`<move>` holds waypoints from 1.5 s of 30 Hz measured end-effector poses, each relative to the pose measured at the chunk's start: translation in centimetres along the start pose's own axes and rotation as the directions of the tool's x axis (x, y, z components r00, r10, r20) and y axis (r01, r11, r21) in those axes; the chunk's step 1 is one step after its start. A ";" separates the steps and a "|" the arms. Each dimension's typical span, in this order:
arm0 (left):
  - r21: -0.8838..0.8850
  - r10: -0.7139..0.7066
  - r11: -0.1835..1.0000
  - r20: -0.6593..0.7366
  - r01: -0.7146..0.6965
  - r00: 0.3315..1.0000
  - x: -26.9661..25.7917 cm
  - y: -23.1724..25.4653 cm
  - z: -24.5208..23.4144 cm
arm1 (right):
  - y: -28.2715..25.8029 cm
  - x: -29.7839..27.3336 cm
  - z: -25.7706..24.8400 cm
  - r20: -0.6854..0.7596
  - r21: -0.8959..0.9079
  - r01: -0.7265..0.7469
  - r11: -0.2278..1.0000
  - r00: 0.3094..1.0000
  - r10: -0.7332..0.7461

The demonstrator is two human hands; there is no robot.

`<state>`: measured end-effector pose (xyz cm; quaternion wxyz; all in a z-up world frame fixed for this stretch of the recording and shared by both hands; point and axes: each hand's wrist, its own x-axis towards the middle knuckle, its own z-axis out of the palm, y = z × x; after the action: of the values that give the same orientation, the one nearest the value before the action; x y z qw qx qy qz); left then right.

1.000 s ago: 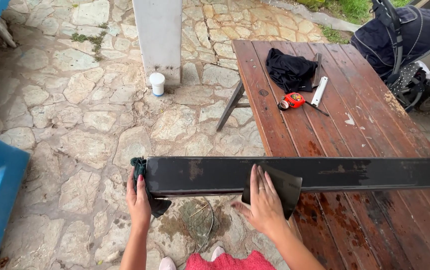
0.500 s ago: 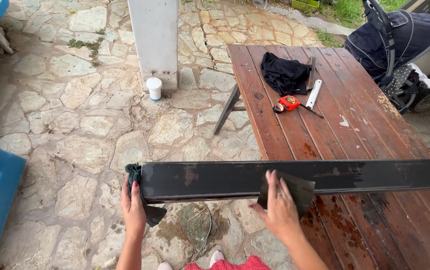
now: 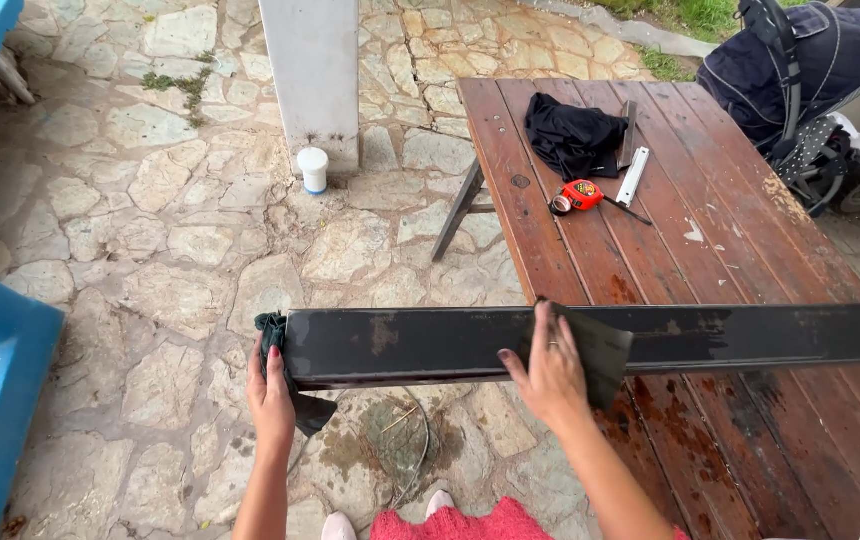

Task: Sanding and cleaning a long metal beam using sandpaper and a wet cloth.

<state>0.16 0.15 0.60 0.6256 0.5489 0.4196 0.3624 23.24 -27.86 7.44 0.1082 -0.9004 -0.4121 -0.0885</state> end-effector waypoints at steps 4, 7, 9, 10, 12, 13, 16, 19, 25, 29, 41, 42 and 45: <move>0.004 -0.022 1.000 -0.019 0.022 1.000 0.6 -0.1 0.5 | -9.7 0.6 -0.4 0.275 0.131 0.085 0.988 0.954 -0.119; 0.010 -0.027 1.000 -0.026 0.027 0.999 -0.2 -0.4 0.3 | -11.4 -0.5 -0.2 0.237 0.178 0.269 0.947 0.922 -0.307; 0.011 -0.024 1.000 -0.031 0.024 0.999 -0.1 -0.2 0.0 | -8.6 0.1 -1.1 0.193 0.142 0.297 0.944 0.927 -0.320; 0.021 -0.022 1.000 -0.017 0.023 1.000 0.1 -0.4 -0.1 | -6.1 0.7 -2.1 0.285 0.038 -0.029 0.999 0.958 0.017; 0.027 -0.030 0.999 -0.014 0.031 0.999 0.0 -0.4 -0.2 | -0.2 0.8 -2.4 0.336 -0.099 -0.331 0.938 0.877 0.345; 0.021 -0.023 1.000 0.000 0.023 1.000 0.1 -0.2 -0.1 | 3.2 0.3 -1.6 0.210 -0.143 -0.310 0.940 0.919 0.334; 0.016 -0.014 1.000 0.005 0.014 1.000 -0.1 0.2 0.0 | 2.5 0.3 -1.2 0.152 -0.155 -0.343 0.927 0.918 0.365; 0.028 -0.002 1.000 0.010 0.002 1.000 -0.1 0.1 0.0 | -7.3 0.1 -0.6 0.272 0.018 -0.189 0.982 0.946 0.177; 0.032 -0.011 0.999 0.015 0.011 1.000 0.0 0.3 -0.2 | -9.5 0.8 -1.6 0.289 0.038 -0.009 0.999 0.957 -0.002; 0.043 0.042 0.998 0.039 -0.044 0.998 0.2 -0.8 -0.5 | 4.7 -0.3 -1.0 0.048 -0.164 -0.401 0.901 0.909 0.413; 0.064 0.026 0.997 0.089 -0.031 0.996 0.4 -0.4 -1.0 | -5.8 2.3 -3.6 0.275 -0.142 -0.480 0.866 0.821 0.500; 0.066 0.022 0.997 0.088 -0.028 0.996 0.5 -0.4 -1.1 | -3.5 1.9 -2.3 0.279 -0.142 -0.480 0.866 0.820 0.500; 0.060 -0.007 0.998 0.125 0.000 0.992 0.4 -0.5 -1.2 | -3.2 1.1 0.0 0.075 -0.162 -0.473 0.866 0.869 0.489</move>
<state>-0.83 0.91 0.00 0.6347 0.5882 0.3911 0.3136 21.53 -25.01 8.05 0.0408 -0.9835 -0.1729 -0.0356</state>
